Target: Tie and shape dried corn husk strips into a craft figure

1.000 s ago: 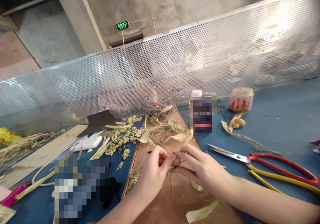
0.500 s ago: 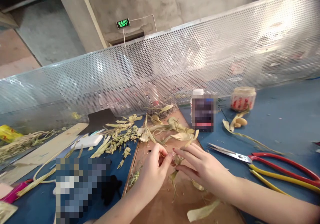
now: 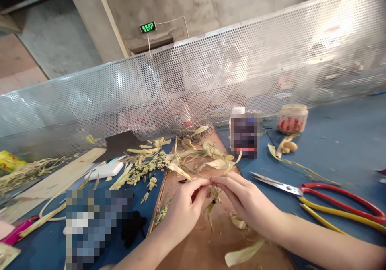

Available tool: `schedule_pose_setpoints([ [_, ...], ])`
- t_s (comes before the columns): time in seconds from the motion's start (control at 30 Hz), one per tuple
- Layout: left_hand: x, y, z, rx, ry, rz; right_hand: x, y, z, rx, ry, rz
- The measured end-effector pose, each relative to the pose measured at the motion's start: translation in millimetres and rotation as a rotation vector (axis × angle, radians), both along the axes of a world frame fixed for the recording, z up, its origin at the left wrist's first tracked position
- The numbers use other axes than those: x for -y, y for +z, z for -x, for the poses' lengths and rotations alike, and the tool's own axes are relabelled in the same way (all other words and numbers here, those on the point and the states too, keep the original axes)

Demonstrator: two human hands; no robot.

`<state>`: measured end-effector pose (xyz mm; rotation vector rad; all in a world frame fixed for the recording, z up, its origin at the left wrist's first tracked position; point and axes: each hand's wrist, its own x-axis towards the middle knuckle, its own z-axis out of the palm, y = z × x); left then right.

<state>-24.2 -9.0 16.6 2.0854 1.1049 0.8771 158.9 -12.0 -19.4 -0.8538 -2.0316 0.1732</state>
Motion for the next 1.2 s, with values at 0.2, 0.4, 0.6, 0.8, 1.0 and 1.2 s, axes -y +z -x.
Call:
schedule_pose_setpoints([
  [0.2,0.5,-1.3,0.9,-0.026,0.029,0.016,-3.5,1.6,1.7,-0.078,-0.040,0.101],
  [0.4,2.4,-2.1,0.4,-0.069,0.056,0.065,-3.2,4.8,3.3,-0.033,-0.118,0.123],
  [0.6,3.1,-1.3,-0.8,-0.059,0.082,0.097,0.0,7.5,6.0,-0.068,-0.137,0.188],
  [0.8,0.2,-3.2,-0.5,-0.079,0.082,0.048,1.8,15.1,5.7,-0.185,-0.132,0.416],
  [1.0,2.2,-3.5,-0.4,-0.104,0.065,0.011,3.5,14.1,6.0,-0.222,-0.073,0.511],
  [1.2,2.5,-2.7,-1.5,-0.120,0.080,-0.002,3.0,9.2,6.0,-0.252,-0.025,0.435],
])
